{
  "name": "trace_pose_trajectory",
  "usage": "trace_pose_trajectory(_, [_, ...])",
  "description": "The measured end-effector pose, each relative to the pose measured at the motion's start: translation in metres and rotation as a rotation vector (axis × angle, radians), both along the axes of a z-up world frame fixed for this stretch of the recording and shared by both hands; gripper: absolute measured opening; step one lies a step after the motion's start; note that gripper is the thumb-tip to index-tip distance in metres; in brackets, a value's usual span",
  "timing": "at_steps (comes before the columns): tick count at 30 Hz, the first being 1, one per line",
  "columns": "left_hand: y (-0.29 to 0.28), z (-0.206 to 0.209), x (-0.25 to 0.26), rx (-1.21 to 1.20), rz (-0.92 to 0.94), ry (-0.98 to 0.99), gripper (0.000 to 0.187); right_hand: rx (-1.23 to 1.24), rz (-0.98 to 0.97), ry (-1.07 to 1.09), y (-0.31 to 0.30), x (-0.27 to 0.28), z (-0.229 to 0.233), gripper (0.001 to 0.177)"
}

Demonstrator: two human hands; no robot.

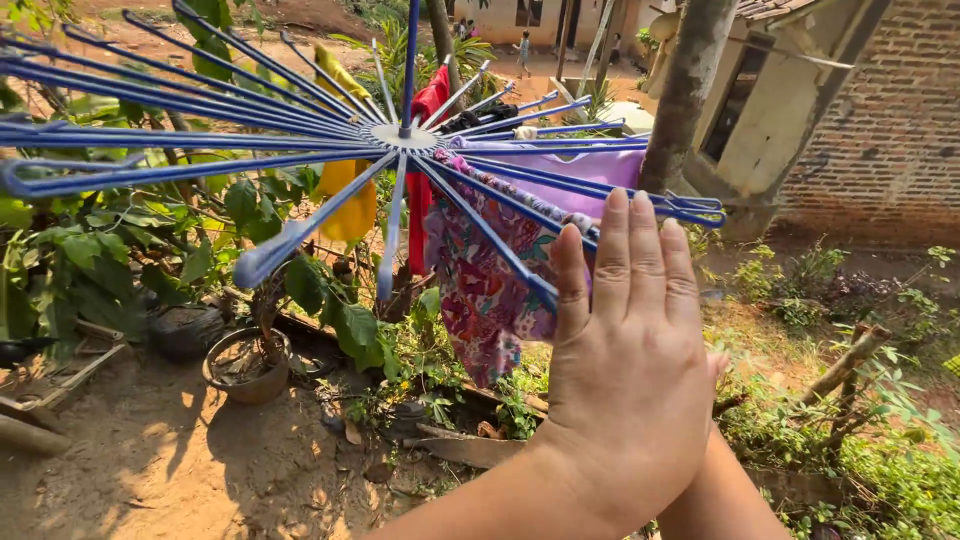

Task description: The person hangs clothes on a folding hanger.

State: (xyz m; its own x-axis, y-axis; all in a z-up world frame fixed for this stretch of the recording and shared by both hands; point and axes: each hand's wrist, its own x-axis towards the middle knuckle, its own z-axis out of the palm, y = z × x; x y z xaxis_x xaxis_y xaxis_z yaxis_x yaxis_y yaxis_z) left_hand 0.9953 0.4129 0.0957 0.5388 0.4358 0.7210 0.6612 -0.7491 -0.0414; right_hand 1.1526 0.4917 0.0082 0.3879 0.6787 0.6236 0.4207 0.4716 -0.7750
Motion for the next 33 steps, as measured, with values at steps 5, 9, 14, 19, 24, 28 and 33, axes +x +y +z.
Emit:
trace_pose_trajectory(5, [0.027,-0.017,-0.01,-0.084,-0.014,-0.08,0.102,0.055,0.067,-0.019,0.012,-0.012,0.015,0.027])
trace_pose_trajectory(9, [0.052,-0.026,-0.018,-0.194,-0.006,-0.11,0.103,0.098,0.106,-0.031,0.026,-0.034,0.016,0.025])
trace_pose_trajectory(14, [0.074,-0.052,-0.009,-0.135,-0.113,-0.255,0.082,0.105,0.149,0.043,0.044,-0.023,0.007,0.018])
trace_pose_trajectory(19, [0.08,-0.06,-0.004,-0.077,-0.12,-0.304,0.062,0.138,-0.005,-0.193,0.039,-0.023,0.02,0.011])
trace_pose_trajectory(24, [0.081,-0.058,-0.014,-0.078,-0.064,-0.276,0.062,0.049,0.214,-0.049,0.042,-0.012,0.025,0.024])
trace_pose_trajectory(28, [0.081,-0.057,-0.018,-0.081,-0.037,-0.27,0.062,0.058,0.266,-0.057,0.038,0.004,0.031,0.026])
trace_pose_trajectory(33, [0.082,-0.059,-0.018,-0.112,0.008,-0.241,0.062,-0.01,0.326,-0.019,0.029,0.023,0.048,0.019])
